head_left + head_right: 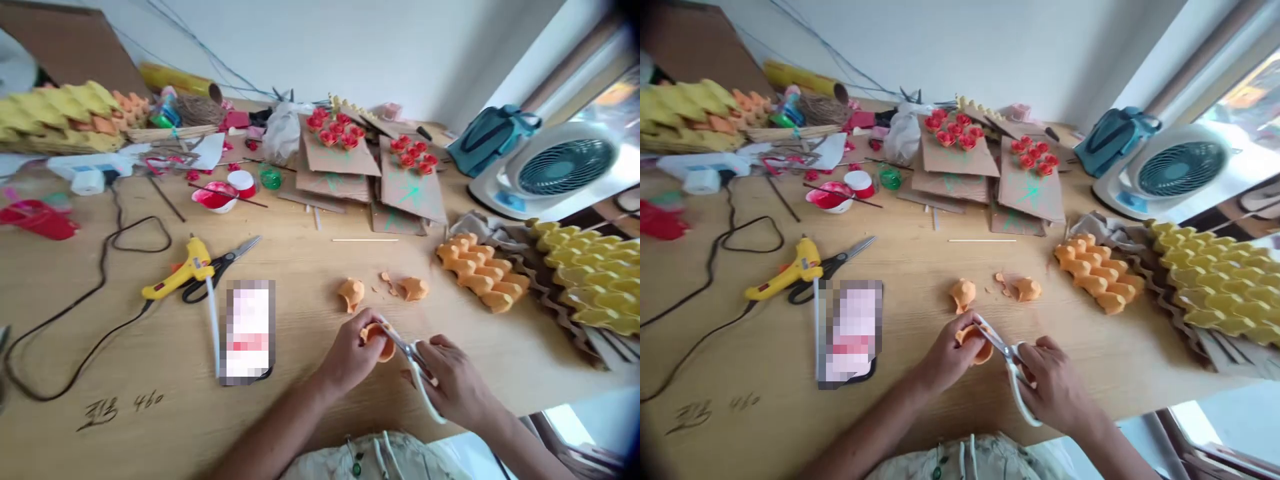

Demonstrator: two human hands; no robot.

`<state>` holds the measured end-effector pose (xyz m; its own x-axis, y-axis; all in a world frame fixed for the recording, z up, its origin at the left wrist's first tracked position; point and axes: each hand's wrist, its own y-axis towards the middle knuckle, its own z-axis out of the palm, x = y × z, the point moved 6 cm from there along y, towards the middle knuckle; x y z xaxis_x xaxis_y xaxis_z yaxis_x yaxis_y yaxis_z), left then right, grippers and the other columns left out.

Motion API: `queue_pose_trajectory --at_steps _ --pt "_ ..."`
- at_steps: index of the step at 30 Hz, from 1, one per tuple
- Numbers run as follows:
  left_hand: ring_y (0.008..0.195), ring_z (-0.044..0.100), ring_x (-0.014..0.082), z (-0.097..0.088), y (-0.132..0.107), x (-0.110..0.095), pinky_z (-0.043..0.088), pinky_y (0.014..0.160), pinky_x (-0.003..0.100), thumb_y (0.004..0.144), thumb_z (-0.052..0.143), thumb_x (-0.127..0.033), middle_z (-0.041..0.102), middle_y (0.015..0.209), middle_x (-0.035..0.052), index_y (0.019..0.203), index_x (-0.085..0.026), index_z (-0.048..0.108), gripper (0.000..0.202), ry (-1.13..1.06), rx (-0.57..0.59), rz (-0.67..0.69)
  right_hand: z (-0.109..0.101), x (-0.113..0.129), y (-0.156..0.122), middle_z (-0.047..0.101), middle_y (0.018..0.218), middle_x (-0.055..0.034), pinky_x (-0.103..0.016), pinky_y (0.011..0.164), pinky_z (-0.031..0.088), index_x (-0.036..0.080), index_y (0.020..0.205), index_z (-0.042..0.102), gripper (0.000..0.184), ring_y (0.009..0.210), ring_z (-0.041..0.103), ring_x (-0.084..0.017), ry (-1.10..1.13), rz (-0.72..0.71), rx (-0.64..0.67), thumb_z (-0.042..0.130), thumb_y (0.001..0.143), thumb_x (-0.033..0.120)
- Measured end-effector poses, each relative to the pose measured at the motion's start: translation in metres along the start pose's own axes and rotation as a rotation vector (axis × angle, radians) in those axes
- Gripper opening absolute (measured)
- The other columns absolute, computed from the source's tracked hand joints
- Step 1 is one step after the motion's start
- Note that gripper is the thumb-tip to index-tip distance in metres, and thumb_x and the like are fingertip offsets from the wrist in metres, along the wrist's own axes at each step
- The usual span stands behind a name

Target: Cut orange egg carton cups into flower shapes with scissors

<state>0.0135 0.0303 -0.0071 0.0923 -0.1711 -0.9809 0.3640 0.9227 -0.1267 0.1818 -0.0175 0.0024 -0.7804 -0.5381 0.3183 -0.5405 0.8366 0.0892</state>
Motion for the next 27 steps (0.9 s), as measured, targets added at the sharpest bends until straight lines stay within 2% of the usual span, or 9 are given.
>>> queue_pose_trajectory --at_steps 2,5,8,10,16,19,23,27 --pt "0.071 0.051 0.0136 0.005 -0.004 0.002 0.043 0.064 0.025 0.083 0.058 -0.023 0.056 0.078 0.0005 0.084 -0.019 0.056 0.004 -0.093 0.061 -0.011 -0.003 0.0 -0.006 0.052 0.06 0.0038 -0.034 0.071 0.038 0.024 0.076 0.04 0.023 0.053 0.049 -0.016 -0.044 0.017 -0.041 0.056 0.091 0.022" --pt "0.072 0.052 0.0132 0.013 -0.009 -0.004 0.045 0.066 0.026 0.082 0.066 -0.029 0.057 0.086 0.0016 0.1 -0.02 0.056 0.022 -0.255 0.173 0.025 -0.008 0.0 -0.011 0.052 0.059 0.0038 -0.035 0.073 0.04 0.025 0.077 0.039 0.023 0.052 0.049 -0.017 -0.063 0.042 -0.087 0.057 0.09 0.02" --pt "0.085 0.057 0.0158 0.015 -0.012 -0.009 0.05 0.076 0.028 0.078 0.072 -0.026 0.057 0.1 0.0057 0.114 -0.02 0.052 0.042 -0.329 0.231 0.075 -0.008 0.0 -0.011 0.056 0.061 0.0019 -0.034 0.067 0.039 0.025 0.077 0.039 0.022 0.054 0.053 -0.018 -0.082 0.102 -0.099 0.055 0.092 0.022" --pt "0.096 0.059 0.0182 0.012 -0.011 -0.009 0.051 0.084 0.03 0.079 0.072 -0.023 0.057 0.111 0.0086 0.122 -0.021 0.048 0.049 -0.288 0.209 0.109 -0.007 0.001 -0.007 0.055 0.059 0.0024 -0.032 0.065 0.038 0.025 0.076 0.038 0.025 0.055 0.054 -0.018 -0.106 0.138 -0.107 0.056 0.093 0.024" --pt "0.113 0.055 0.0214 0.005 -0.007 -0.004 0.048 0.093 0.032 0.095 0.058 -0.03 0.054 0.126 0.0122 0.131 -0.021 0.04 0.041 -0.002 0.173 0.244 -0.006 0.006 0.005 0.058 0.061 0.0027 -0.03 0.067 0.036 0.023 0.076 0.042 0.024 0.057 0.055 -0.016 -0.115 0.217 -0.081 0.057 0.094 0.027" --pt "0.108 0.055 0.0215 0.004 -0.007 -0.002 0.048 0.092 0.034 0.094 0.06 -0.031 0.055 0.121 0.0116 0.128 -0.02 0.04 0.041 0.066 0.156 0.28 -0.005 0.004 0.006 0.059 0.062 0.0038 -0.03 0.071 0.037 0.022 0.077 0.044 0.021 0.056 0.054 -0.015 -0.1 0.213 -0.083 0.059 0.092 0.025" --pt "0.092 0.056 0.0183 0.005 -0.006 0.0 0.05 0.081 0.032 0.093 0.06 -0.033 0.056 0.106 0.008 0.125 -0.019 0.04 0.04 0.079 0.149 0.274 -0.002 -0.003 0.006 0.058 0.062 0.0042 -0.029 0.071 0.035 0.022 0.076 0.044 0.022 0.056 0.052 -0.014 -0.087 0.193 -0.099 0.061 0.09 0.025" --pt "0.086 0.056 0.0169 0.008 -0.005 0.002 0.05 0.076 0.03 0.092 0.06 -0.029 0.055 0.101 0.0064 0.118 -0.019 0.043 0.033 0.105 0.162 0.26 -0.001 -0.009 0.01 0.057 0.065 0.0037 -0.03 0.073 0.035 0.022 0.077 0.042 0.021 0.057 0.051 -0.015 -0.049 0.161 -0.089 0.061 0.088 0.024"
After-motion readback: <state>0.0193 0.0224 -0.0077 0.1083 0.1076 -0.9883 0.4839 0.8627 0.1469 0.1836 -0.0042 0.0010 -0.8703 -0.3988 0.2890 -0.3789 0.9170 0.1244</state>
